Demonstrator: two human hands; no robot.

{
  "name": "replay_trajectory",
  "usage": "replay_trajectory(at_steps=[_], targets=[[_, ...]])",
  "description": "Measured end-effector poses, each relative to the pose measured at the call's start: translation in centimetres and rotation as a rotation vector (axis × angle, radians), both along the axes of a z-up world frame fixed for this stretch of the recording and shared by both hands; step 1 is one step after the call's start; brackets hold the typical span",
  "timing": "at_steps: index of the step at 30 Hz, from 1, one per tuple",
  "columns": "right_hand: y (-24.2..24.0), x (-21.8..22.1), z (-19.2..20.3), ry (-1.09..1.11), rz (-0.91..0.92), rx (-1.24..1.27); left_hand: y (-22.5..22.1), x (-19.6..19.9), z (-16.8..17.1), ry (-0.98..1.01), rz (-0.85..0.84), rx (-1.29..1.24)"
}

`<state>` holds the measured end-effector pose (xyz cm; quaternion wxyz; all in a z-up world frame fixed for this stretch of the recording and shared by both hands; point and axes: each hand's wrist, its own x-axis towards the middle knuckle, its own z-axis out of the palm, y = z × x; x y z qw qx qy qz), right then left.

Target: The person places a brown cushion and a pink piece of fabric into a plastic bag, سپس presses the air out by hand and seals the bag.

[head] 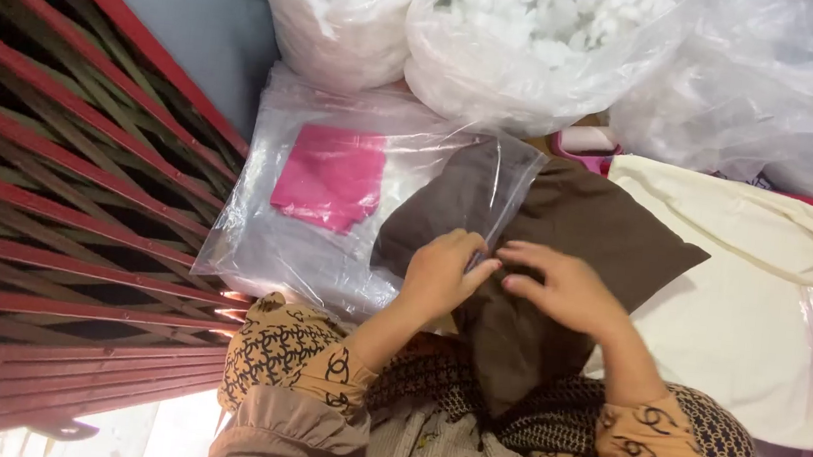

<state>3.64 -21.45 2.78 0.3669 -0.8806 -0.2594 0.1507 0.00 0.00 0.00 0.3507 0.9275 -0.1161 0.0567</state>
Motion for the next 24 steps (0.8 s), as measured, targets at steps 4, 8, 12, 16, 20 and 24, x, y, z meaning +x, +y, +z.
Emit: replay_trajectory(at_steps=[4, 8, 12, 16, 20, 24], targets=[[-6.9, 7.2, -6.1, -0.377, -0.352, -0.344, -1.0, 3.3, -2.5, -0.189, 0.069, 0.129], [-7.6, 10.8, -7.3, -0.19, -0.609, -0.428, -3.8, 7.4, -4.2, -0.29, 0.086, 0.299], [-6.1, 10.3, -9.2, 0.049, -0.577, -0.271, -5.9, 10.9, -6.2, -0.506, 0.199, 0.431], [-2.9, 7.8, -2.6, 0.078, -0.491, -0.062, -5.7, 12.2, -4.8, -0.55, 0.292, 0.467], [-2.0, 6.1, -2.0, 0.001, -0.408, 0.154, -5.0, 11.4, -2.5, -0.423, 0.316, 0.339], [-0.6, 4.3, -3.7, -0.05, -0.383, 0.275, -6.3, 7.9, 1.7, -0.408, 0.201, -0.05]])
